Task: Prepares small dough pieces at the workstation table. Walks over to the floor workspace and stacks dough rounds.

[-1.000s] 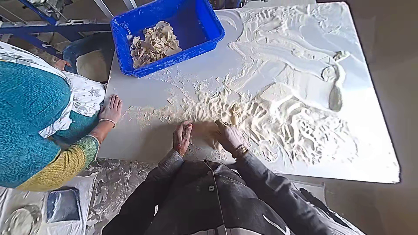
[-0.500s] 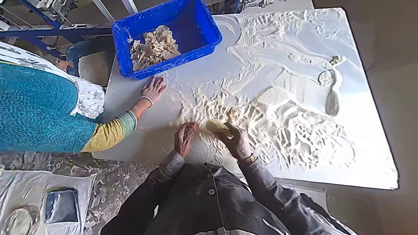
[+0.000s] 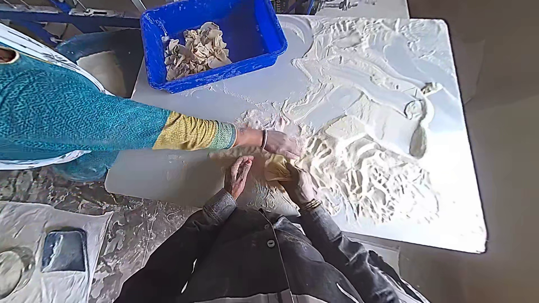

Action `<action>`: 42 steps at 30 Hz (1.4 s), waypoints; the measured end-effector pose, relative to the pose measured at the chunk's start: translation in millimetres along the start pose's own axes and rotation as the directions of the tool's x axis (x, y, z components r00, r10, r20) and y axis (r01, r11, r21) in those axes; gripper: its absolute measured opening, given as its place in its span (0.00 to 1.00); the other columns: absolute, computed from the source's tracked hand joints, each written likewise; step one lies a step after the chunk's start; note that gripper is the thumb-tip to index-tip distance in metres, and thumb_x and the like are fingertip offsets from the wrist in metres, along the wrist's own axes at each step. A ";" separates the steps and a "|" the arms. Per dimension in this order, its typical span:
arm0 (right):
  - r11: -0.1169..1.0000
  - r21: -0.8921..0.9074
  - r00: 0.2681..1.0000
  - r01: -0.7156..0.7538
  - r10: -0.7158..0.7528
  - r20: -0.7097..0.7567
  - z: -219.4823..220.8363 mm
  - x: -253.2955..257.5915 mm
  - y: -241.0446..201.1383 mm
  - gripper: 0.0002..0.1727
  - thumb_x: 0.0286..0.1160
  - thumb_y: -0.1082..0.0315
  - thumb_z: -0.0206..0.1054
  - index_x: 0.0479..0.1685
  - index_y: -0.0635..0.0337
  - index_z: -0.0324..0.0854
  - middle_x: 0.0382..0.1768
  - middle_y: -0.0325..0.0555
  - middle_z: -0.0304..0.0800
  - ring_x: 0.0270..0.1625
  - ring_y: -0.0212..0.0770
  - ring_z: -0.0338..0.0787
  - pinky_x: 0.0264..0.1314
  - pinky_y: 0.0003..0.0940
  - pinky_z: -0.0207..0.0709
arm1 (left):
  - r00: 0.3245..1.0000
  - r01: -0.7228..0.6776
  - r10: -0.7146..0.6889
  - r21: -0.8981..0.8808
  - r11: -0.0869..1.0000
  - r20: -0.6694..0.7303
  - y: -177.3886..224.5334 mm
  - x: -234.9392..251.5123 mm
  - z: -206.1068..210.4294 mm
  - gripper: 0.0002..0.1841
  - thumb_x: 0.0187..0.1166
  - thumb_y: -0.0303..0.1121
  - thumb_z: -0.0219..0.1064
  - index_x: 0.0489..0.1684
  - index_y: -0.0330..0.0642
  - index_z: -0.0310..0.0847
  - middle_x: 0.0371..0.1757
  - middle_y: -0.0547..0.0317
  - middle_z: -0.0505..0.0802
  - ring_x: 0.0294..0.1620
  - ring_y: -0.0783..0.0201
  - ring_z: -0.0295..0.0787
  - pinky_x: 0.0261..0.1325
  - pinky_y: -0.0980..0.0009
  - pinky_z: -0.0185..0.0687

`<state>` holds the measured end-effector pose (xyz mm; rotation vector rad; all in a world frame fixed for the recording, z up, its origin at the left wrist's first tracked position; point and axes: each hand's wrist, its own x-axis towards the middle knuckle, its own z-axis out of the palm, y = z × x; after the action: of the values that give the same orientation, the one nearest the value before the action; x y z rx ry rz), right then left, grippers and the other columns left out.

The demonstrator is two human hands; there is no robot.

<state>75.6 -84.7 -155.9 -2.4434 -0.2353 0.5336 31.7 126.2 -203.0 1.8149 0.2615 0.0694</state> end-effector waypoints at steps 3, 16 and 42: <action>0.995 0.101 1.000 0.000 0.002 -0.015 -11.1 -9.4 -4.0 0.22 0.67 0.61 0.76 0.55 0.68 0.87 0.44 0.63 0.94 0.52 0.60 0.93 0.59 0.62 0.80 | 1.000 -0.010 0.010 0.006 1.000 0.012 4.8 -3.7 2.8 0.19 0.88 0.33 0.53 0.59 0.28 0.85 0.55 0.46 0.93 0.55 0.64 0.91 0.61 0.68 0.85; 0.477 0.878 0.983 -0.042 -0.140 0.123 -33.9 -27.4 -7.6 0.11 0.78 0.68 0.65 0.52 0.64 0.83 0.40 0.39 0.96 0.44 0.33 0.95 0.54 0.34 0.90 | 0.842 0.527 -0.487 -0.540 0.656 0.232 46.3 -6.7 38.9 0.32 0.96 0.48 0.29 0.68 0.36 0.78 0.62 0.55 0.90 0.64 0.69 0.83 0.68 0.67 0.77; 0.877 -0.084 0.879 0.473 -0.464 0.109 11.5 -36.1 -62.3 0.15 0.81 0.66 0.62 0.58 0.61 0.89 0.57 0.59 0.91 0.58 0.61 0.91 0.56 0.57 0.86 | 0.846 0.474 -0.428 -0.816 0.332 0.317 53.8 -46.5 14.2 0.29 0.91 0.55 0.42 0.69 0.39 0.69 0.50 0.56 0.92 0.51 0.65 0.91 0.54 0.67 0.87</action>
<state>35.6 -39.6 -114.8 -2.3466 -0.8898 0.4130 -3.3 90.2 -150.8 0.6233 0.5787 -0.2141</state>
